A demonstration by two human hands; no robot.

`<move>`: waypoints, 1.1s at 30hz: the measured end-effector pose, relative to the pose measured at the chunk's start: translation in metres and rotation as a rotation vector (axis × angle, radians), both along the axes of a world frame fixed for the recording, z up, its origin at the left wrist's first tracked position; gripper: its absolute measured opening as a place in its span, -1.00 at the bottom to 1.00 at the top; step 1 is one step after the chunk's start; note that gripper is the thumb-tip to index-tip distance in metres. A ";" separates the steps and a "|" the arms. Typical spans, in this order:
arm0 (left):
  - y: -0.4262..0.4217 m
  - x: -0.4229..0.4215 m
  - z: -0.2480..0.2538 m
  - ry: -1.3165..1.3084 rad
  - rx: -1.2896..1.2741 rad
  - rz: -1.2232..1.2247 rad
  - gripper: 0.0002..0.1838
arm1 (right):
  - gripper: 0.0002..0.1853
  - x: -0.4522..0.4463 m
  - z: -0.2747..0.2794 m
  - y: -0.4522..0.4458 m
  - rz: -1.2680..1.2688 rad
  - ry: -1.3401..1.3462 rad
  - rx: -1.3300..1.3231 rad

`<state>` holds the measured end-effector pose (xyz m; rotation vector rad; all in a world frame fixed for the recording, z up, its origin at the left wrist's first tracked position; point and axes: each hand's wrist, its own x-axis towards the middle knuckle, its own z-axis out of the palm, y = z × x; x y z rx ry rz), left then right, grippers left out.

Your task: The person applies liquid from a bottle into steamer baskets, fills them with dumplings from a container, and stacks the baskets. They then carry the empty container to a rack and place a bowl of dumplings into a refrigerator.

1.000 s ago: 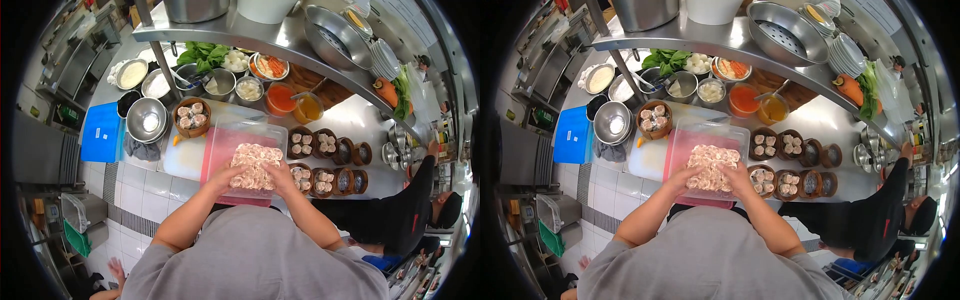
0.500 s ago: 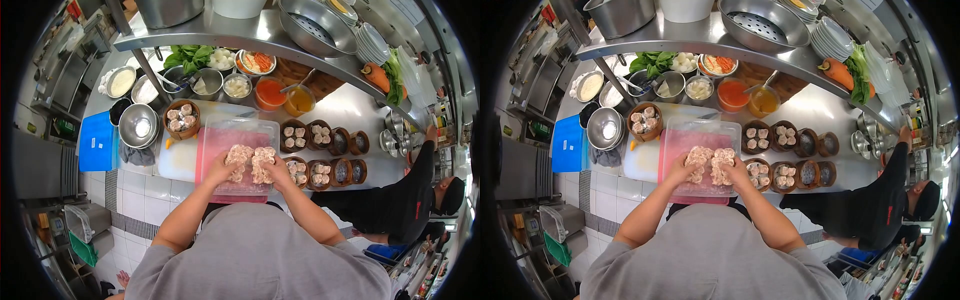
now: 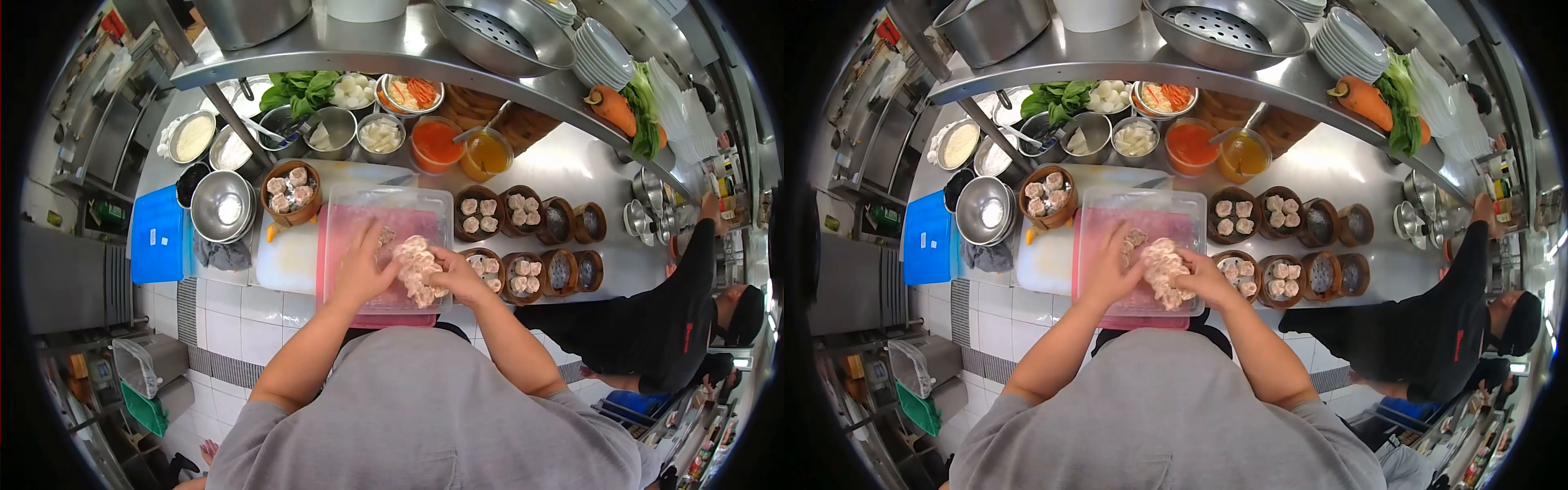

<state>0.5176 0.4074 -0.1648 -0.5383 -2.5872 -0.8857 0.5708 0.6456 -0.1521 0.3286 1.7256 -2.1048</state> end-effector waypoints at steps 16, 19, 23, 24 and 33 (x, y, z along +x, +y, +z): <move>0.018 0.010 -0.047 -1.186 1.356 -0.173 -0.45 | -0.59 0.006 -0.017 -0.002 -0.173 0.079 0.016; 0.020 0.016 -0.034 -1.175 1.133 -0.238 -0.38 | -0.61 0.008 -0.015 0.005 0.008 0.215 0.273; 0.019 0.017 -0.032 -1.265 1.195 -0.243 -0.33 | -0.62 0.010 -0.001 0.002 -0.008 0.227 0.219; 0.020 0.016 -0.027 -1.264 1.195 -0.245 -0.33 | -0.63 0.010 0.005 0.001 -0.059 0.172 0.088; 0.038 0.035 -0.031 -1.374 1.596 -0.138 -0.36 | -0.58 0.024 -0.018 0.013 -0.265 -0.092 -0.443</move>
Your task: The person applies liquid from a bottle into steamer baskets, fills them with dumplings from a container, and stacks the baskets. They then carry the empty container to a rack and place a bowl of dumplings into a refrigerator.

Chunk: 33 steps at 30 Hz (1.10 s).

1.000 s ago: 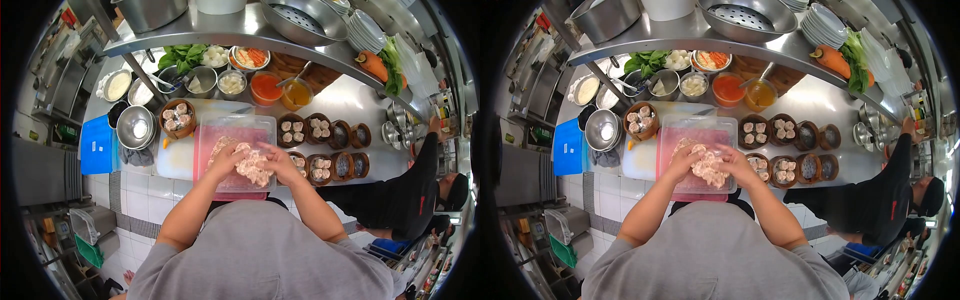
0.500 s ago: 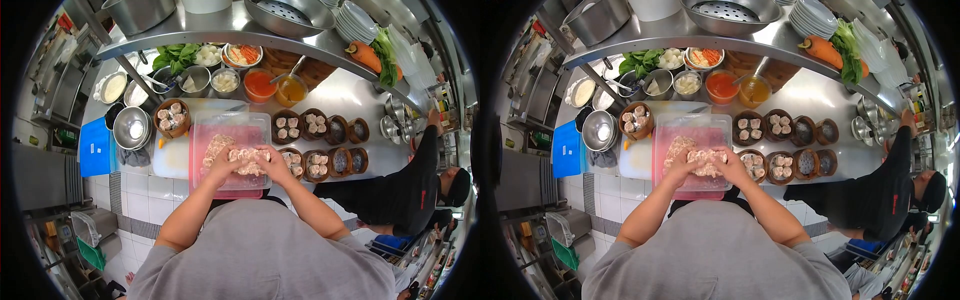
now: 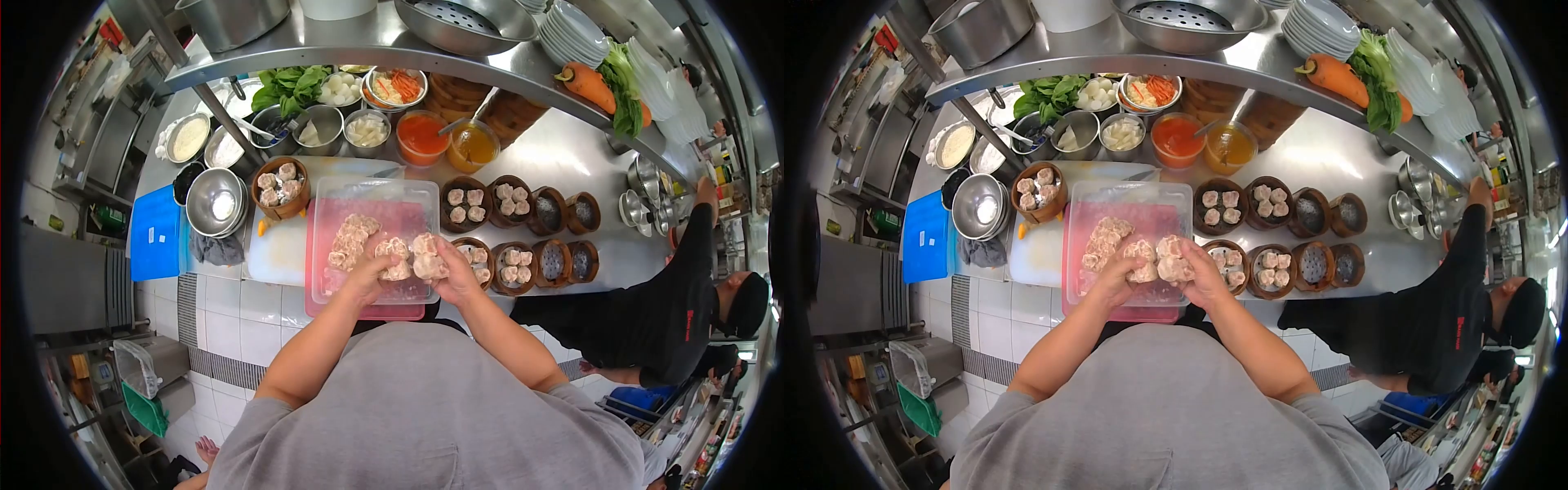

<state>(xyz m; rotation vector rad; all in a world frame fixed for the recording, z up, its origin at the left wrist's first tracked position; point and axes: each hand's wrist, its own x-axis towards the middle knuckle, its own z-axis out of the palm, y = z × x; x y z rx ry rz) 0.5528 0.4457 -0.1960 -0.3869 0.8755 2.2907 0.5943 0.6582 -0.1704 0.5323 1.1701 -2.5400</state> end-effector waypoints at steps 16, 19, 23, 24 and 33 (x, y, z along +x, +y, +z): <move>0.057 0.002 0.089 0.261 -0.338 0.245 -0.61 | -0.40 -0.017 0.041 0.016 0.136 0.539 0.811; 0.079 0.007 0.077 0.382 -0.400 0.193 -0.57 | -0.55 -0.014 0.044 0.066 0.077 0.405 0.368; 0.122 0.013 0.053 0.785 -0.543 -0.016 -0.48 | -0.54 0.000 0.044 0.152 0.408 0.210 0.212; 0.136 0.014 0.061 0.790 -0.487 -0.077 -0.44 | -0.57 0.006 0.042 0.169 0.421 0.249 0.247; 0.289 0.024 0.080 0.999 -1.033 -0.266 -0.54 | -0.61 0.041 0.010 0.302 0.315 0.321 0.747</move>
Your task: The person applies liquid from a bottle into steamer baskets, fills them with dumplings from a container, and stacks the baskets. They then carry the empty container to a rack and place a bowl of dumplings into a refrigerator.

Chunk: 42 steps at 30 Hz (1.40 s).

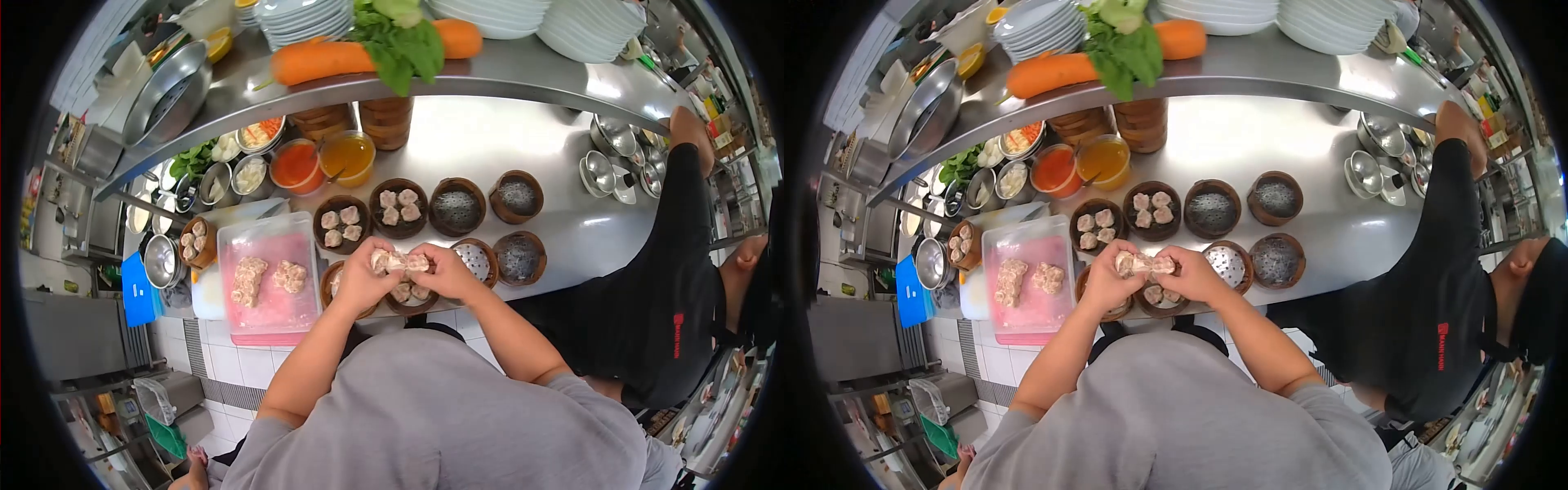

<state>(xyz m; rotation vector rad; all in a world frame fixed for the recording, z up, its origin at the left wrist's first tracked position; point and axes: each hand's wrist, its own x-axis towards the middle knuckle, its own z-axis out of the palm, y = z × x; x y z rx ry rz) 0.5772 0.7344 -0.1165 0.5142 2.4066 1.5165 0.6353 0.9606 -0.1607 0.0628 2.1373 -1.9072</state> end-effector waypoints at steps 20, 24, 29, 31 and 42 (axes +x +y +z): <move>0.065 -0.033 -0.047 -0.755 0.490 0.133 -0.53 | -0.38 -0.057 0.017 0.078 -0.025 0.318 0.371; 0.080 -0.043 -0.043 -0.842 0.646 0.023 -0.50 | -0.43 -0.051 -0.016 0.070 0.028 0.393 0.180; 0.080 -0.048 -0.049 -0.944 0.640 0.027 -0.33 | -0.51 -0.063 -0.020 0.106 -0.323 0.264 0.178; 0.079 -0.048 -0.048 -0.973 0.659 0.009 -0.28 | -0.51 -0.074 -0.022 0.123 -0.389 0.308 0.502; 0.087 -0.050 -0.028 -1.058 0.692 -0.104 0.04 | -0.46 -0.063 -0.015 0.122 -0.279 0.692 0.763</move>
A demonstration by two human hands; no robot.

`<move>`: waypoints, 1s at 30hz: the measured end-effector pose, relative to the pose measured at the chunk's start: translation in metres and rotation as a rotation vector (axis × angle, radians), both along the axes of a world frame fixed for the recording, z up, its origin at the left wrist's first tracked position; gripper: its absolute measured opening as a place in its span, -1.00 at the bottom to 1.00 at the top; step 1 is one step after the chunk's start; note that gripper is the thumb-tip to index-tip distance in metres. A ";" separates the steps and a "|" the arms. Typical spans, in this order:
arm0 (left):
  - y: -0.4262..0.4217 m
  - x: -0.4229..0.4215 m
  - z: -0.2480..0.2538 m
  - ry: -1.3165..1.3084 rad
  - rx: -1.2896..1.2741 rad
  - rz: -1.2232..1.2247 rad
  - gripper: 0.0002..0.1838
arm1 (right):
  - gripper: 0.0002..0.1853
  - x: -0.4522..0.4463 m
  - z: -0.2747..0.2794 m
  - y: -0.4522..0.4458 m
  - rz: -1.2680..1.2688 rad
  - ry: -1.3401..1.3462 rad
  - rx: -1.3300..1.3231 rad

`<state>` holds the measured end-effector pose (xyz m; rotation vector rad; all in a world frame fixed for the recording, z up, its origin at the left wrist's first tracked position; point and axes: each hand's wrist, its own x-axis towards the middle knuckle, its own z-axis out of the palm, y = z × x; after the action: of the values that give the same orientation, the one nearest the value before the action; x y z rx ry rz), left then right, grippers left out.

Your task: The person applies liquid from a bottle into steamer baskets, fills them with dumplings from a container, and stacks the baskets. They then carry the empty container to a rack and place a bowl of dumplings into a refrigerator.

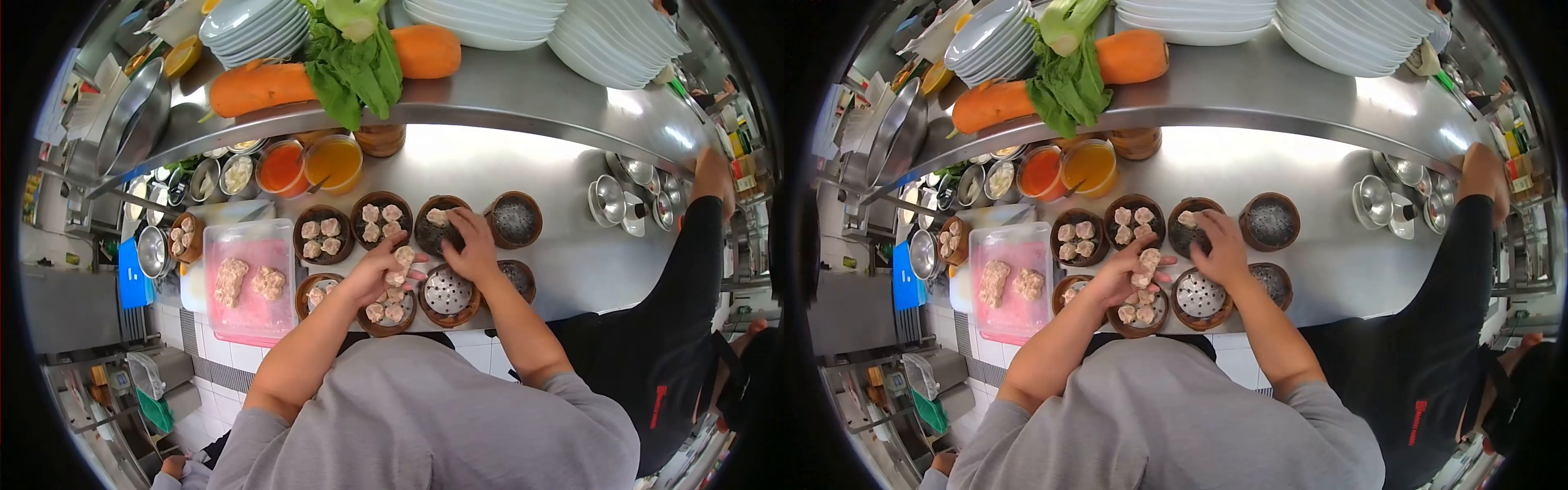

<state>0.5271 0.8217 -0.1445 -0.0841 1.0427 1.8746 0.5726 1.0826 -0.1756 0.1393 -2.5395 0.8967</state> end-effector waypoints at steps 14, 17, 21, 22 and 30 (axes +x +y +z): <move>0.039 -0.020 -0.025 0.639 -0.331 -0.231 -0.38 | -0.70 0.030 -0.009 0.001 0.201 -0.465 -1.001; 0.048 -0.023 -0.022 0.637 -0.356 -0.229 -0.60 | -0.72 0.025 -0.012 0.014 0.245 -0.343 -0.749; 0.064 -0.033 -0.008 0.227 -0.278 -0.207 -0.58 | -0.68 0.014 -0.026 0.029 0.338 -0.281 -0.731; 0.066 -0.033 -0.013 0.227 -0.276 -0.214 -0.58 | -0.68 0.013 -0.034 0.032 0.331 -0.280 -0.730; 0.092 -0.024 -0.038 1.276 -0.693 0.009 -0.57 | -0.64 0.009 -0.016 0.022 -0.154 -0.311 -0.078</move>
<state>0.5031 0.9134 -0.1823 0.7977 2.4941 1.3666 0.5814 1.1042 -0.1920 -0.2342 -2.7445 1.0207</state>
